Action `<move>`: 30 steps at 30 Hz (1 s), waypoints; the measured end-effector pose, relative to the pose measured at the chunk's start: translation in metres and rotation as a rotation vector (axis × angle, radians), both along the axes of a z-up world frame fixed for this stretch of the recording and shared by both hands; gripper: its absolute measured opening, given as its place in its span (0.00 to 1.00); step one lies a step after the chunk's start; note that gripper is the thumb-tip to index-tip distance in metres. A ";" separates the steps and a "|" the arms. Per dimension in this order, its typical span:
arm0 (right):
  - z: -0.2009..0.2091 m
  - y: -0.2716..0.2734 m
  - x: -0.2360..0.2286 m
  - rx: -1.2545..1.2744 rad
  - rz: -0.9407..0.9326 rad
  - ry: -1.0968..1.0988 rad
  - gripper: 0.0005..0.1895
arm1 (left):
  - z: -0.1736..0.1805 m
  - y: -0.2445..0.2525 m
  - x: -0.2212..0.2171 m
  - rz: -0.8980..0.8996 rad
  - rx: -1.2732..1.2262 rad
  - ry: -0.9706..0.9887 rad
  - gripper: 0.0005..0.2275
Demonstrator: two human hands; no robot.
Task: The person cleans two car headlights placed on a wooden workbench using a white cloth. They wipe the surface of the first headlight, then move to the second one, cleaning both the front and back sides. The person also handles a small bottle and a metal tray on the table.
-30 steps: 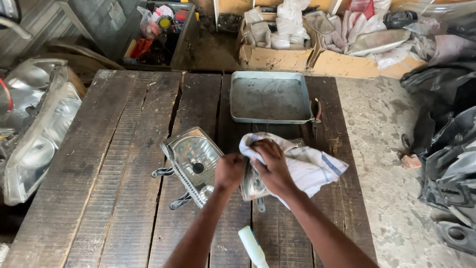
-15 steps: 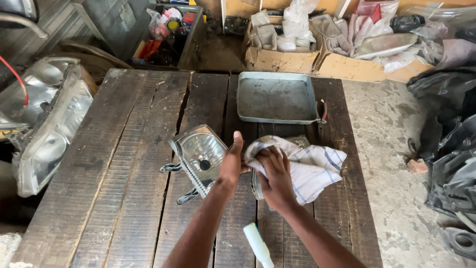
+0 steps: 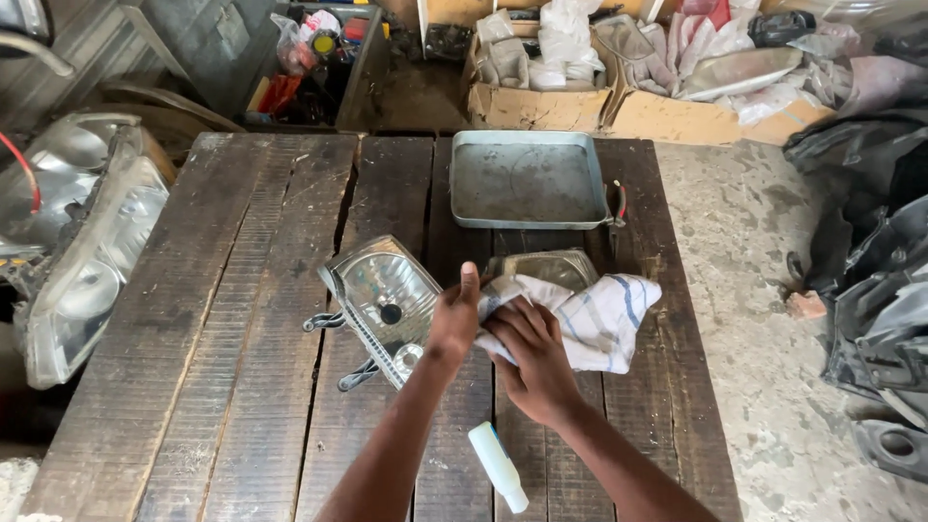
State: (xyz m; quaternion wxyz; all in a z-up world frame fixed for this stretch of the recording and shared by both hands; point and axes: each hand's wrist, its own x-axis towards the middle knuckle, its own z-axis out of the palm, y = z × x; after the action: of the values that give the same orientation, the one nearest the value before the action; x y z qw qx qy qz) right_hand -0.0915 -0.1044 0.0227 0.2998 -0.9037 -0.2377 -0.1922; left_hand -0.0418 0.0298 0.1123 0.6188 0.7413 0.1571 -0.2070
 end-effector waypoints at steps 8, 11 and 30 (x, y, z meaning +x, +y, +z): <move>0.005 0.001 0.032 0.029 -0.146 -0.003 0.07 | -0.029 -0.009 0.004 0.114 -0.166 0.002 0.41; 0.001 0.002 0.038 0.074 -0.197 0.025 0.06 | -0.016 -0.016 -0.003 0.111 -0.171 0.010 0.42; 0.020 0.013 0.019 0.287 -0.272 0.171 0.09 | -0.005 -0.015 -0.013 0.132 -0.230 -0.005 0.20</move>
State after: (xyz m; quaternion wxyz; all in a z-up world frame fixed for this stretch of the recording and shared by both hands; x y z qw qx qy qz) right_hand -0.0727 -0.0918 0.0429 0.4157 -0.8885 -0.0574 -0.1856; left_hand -0.0553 0.0149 0.1070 0.7124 0.6541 0.1793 -0.1803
